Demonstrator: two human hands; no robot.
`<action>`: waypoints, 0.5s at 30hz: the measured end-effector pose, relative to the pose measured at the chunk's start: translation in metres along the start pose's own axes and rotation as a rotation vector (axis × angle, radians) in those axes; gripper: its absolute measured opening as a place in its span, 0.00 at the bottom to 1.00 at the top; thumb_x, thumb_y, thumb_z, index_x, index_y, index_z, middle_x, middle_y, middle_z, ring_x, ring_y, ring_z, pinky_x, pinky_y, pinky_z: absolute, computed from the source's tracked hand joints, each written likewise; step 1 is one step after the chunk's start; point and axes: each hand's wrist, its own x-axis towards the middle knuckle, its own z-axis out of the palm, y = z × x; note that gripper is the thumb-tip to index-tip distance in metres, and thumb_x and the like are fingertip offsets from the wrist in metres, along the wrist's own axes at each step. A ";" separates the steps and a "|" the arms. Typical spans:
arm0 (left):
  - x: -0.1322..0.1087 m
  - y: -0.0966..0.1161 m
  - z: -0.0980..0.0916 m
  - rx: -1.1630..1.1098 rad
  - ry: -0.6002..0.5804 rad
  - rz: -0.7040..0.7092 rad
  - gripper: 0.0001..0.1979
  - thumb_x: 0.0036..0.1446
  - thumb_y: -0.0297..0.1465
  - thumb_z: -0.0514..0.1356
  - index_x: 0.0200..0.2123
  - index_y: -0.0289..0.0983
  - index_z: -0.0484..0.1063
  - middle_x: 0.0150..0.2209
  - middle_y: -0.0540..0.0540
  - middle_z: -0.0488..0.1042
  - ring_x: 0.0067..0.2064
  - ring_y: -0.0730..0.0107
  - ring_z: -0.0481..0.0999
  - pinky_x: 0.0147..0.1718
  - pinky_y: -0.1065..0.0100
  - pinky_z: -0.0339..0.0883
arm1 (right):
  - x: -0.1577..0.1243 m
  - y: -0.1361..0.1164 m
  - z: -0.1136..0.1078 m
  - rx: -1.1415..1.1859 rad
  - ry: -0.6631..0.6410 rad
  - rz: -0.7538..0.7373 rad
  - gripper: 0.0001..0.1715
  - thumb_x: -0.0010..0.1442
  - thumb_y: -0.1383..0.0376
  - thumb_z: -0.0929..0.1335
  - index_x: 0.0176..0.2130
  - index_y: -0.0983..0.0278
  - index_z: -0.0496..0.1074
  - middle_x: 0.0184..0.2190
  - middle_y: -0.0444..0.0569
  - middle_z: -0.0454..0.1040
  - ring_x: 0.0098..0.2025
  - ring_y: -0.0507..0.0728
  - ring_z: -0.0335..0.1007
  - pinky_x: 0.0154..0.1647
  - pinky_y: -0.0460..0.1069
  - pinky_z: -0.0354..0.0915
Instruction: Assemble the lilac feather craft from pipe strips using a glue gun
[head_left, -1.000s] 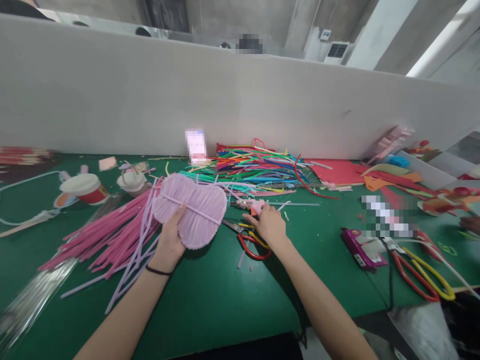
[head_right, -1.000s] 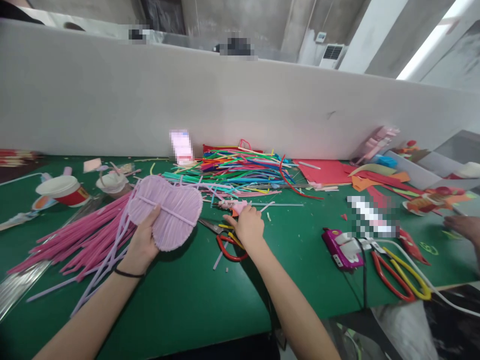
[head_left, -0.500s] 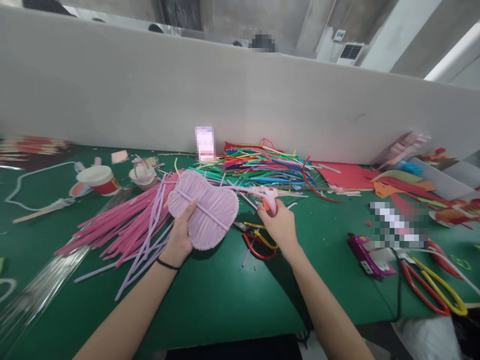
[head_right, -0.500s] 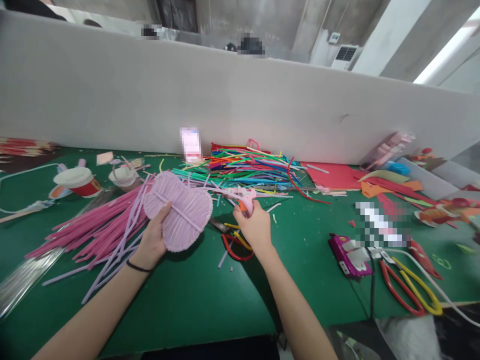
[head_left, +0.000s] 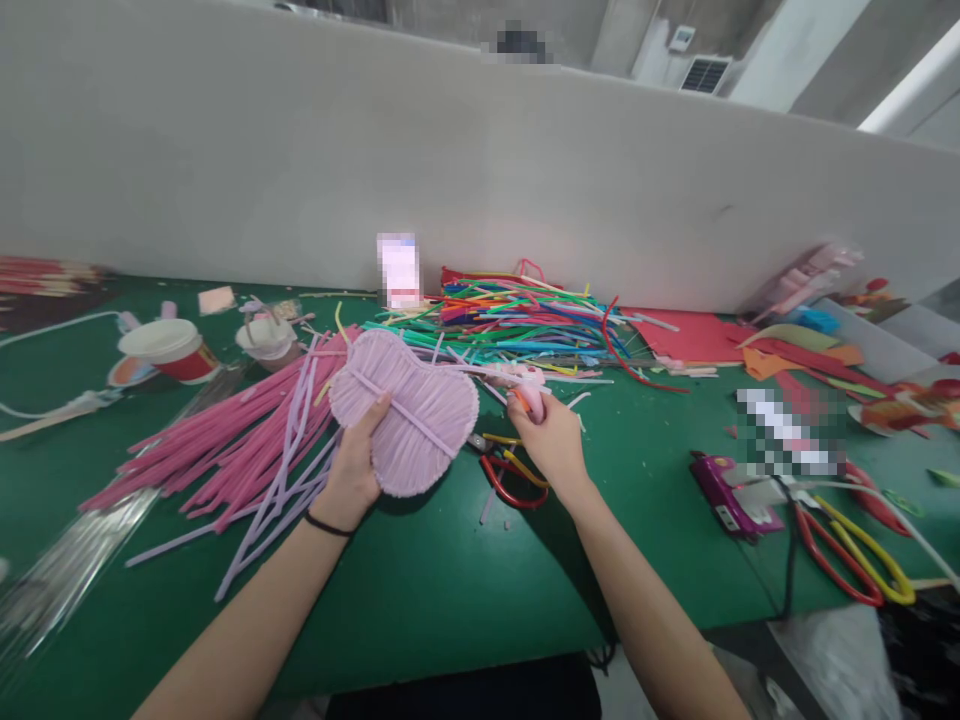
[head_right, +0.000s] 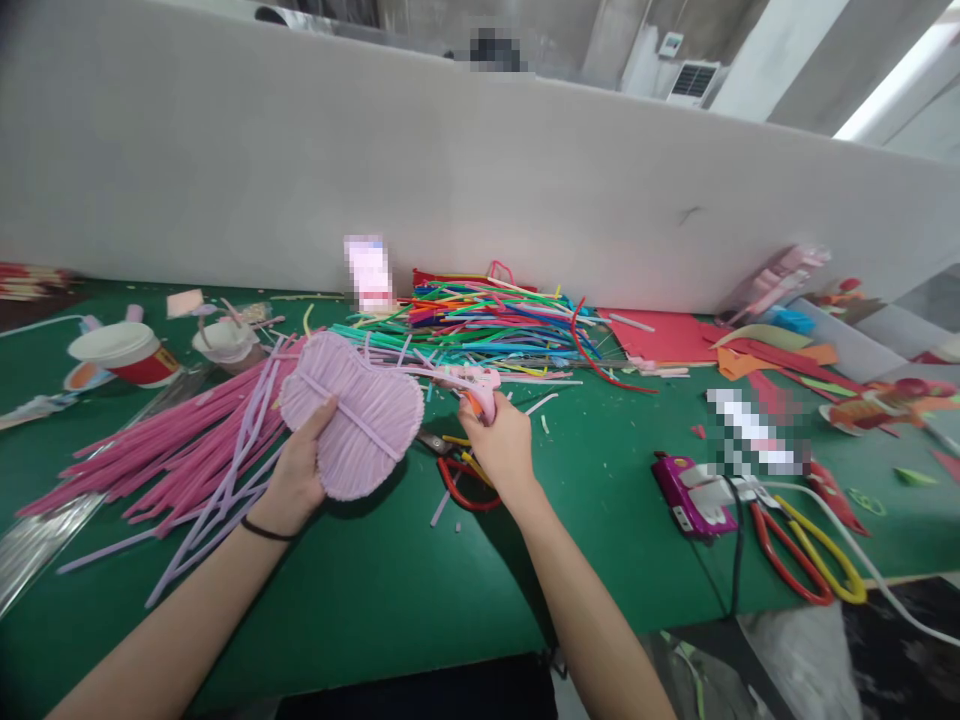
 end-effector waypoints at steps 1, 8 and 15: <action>0.000 0.000 0.000 0.000 0.004 -0.003 0.21 0.60 0.25 0.63 0.57 0.34 0.73 0.46 0.37 0.83 0.48 0.52 0.83 0.53 0.54 0.75 | 0.000 0.001 -0.001 -0.008 0.002 -0.002 0.22 0.58 0.47 0.65 0.28 0.62 0.69 0.21 0.44 0.69 0.23 0.52 0.59 0.26 0.47 0.52; 0.000 -0.001 0.003 0.004 0.028 -0.027 0.22 0.59 0.24 0.63 0.57 0.35 0.73 0.47 0.37 0.82 0.49 0.50 0.82 0.53 0.54 0.75 | 0.002 0.003 -0.005 -0.025 0.004 -0.038 0.23 0.59 0.46 0.65 0.24 0.60 0.63 0.18 0.42 0.65 0.21 0.51 0.54 0.26 0.47 0.52; -0.001 -0.001 0.004 0.013 0.039 -0.032 0.21 0.59 0.23 0.62 0.57 0.34 0.73 0.46 0.37 0.83 0.48 0.52 0.83 0.53 0.55 0.75 | 0.001 0.002 -0.008 -0.015 -0.019 -0.051 0.21 0.59 0.48 0.65 0.27 0.62 0.67 0.19 0.40 0.64 0.22 0.51 0.55 0.27 0.46 0.52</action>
